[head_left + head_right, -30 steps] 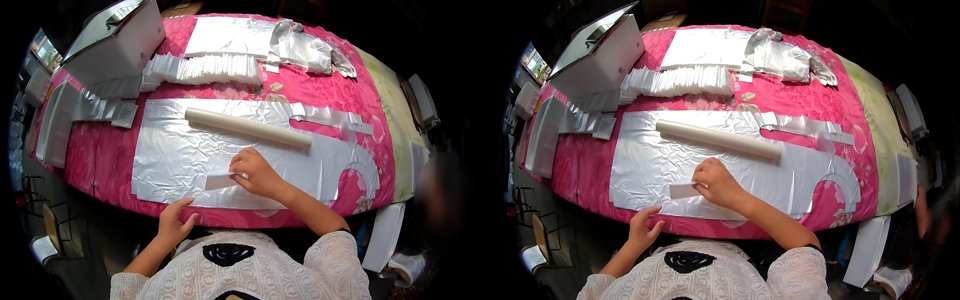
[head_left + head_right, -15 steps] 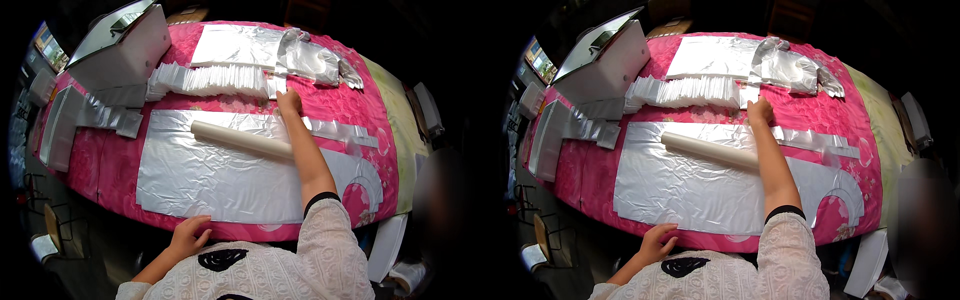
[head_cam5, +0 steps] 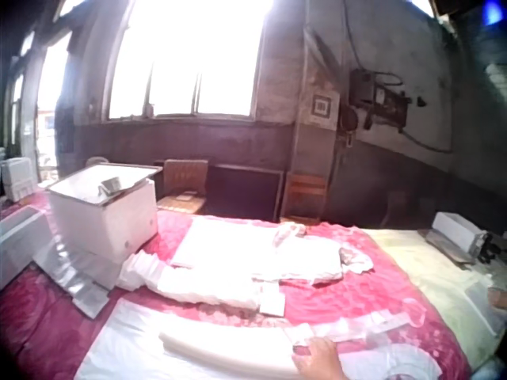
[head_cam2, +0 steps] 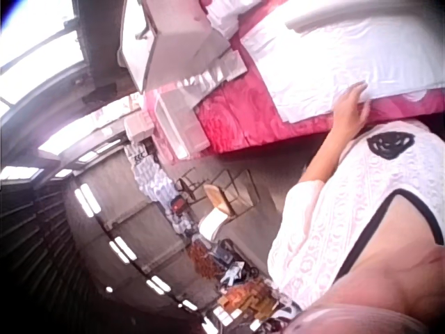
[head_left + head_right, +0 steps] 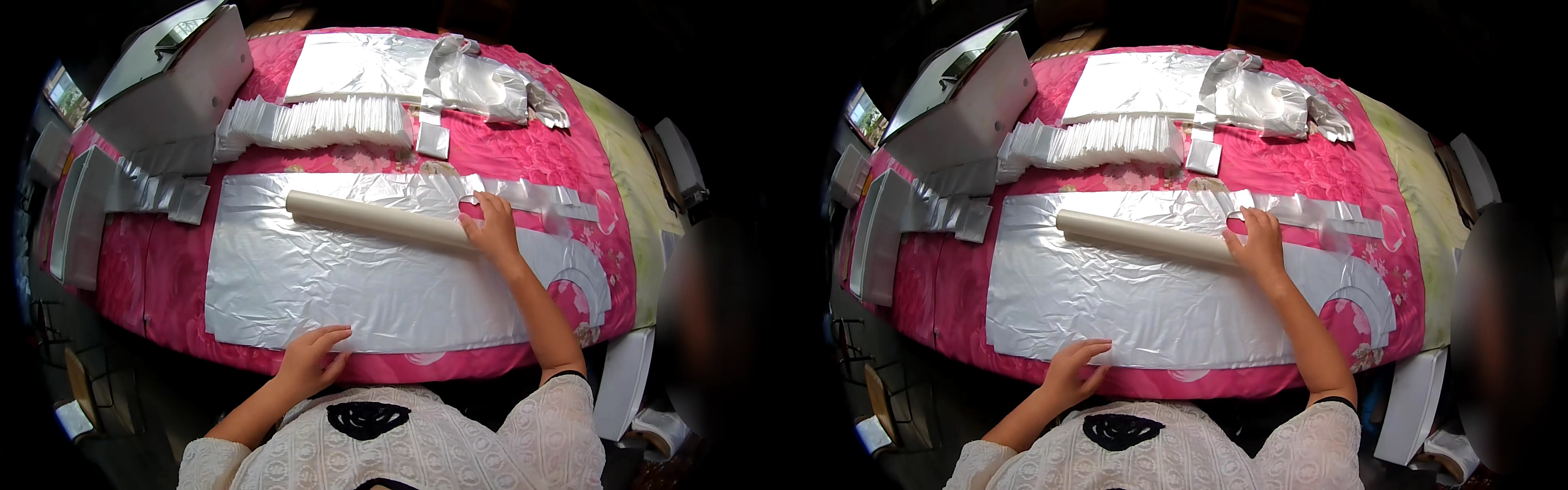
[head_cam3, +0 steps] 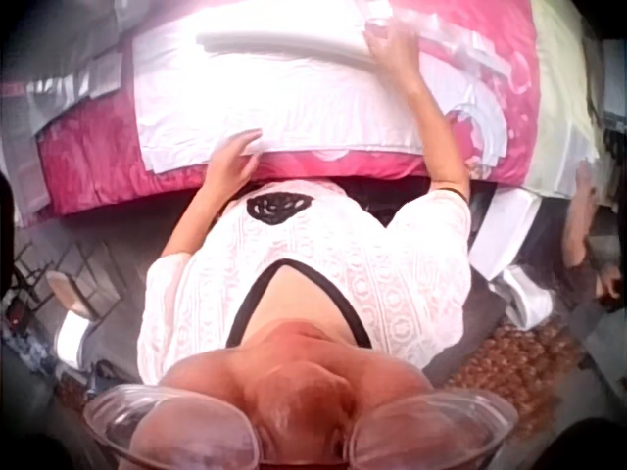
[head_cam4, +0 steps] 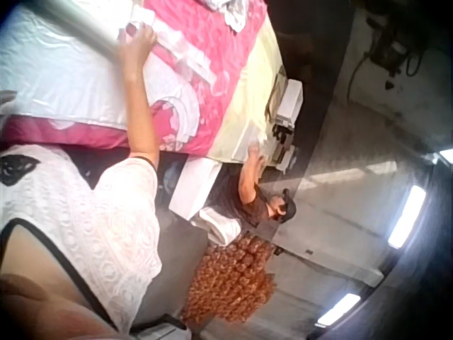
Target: The person wraps small white rectangular items in clear plastic film. They unroll the film, place an item on it, fold the film over the item, and place the wrapped unit into a growing stack on the table.
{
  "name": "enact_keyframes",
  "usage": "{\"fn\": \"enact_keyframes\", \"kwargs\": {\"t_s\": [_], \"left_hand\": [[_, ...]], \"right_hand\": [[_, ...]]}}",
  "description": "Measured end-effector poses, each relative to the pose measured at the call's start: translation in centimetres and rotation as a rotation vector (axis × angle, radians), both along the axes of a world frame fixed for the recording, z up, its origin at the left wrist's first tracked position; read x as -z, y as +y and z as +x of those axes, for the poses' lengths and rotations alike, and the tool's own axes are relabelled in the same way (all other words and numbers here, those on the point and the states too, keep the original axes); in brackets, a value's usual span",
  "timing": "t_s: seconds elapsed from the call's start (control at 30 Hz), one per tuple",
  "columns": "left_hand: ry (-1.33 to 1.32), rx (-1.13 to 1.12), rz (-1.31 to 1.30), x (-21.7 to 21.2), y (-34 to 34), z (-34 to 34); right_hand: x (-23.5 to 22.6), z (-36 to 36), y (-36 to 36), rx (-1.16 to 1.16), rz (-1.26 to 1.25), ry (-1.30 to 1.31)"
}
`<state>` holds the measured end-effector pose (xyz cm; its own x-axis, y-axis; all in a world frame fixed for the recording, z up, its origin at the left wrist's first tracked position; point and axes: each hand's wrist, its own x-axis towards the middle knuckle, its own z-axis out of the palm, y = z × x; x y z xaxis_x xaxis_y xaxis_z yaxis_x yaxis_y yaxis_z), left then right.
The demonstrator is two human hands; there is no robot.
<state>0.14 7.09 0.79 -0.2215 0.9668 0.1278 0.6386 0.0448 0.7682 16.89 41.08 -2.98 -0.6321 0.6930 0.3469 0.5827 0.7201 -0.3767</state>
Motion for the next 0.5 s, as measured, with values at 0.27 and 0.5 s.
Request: {"fn": "enact_keyframes", "kwargs": {"t_s": [0.27, 0.5], "left_hand": [[0.052, 0.082, -0.038, 1.2, 2.4, 1.0], [0.148, -0.017, 0.029, 3.9, 6.0, 1.6]], "right_hand": [[-3.6, 1.9, -8.9, -0.245, -0.231, -0.238], [-0.8, 4.3, -16.6, -0.529, -0.286, -0.155]]}}
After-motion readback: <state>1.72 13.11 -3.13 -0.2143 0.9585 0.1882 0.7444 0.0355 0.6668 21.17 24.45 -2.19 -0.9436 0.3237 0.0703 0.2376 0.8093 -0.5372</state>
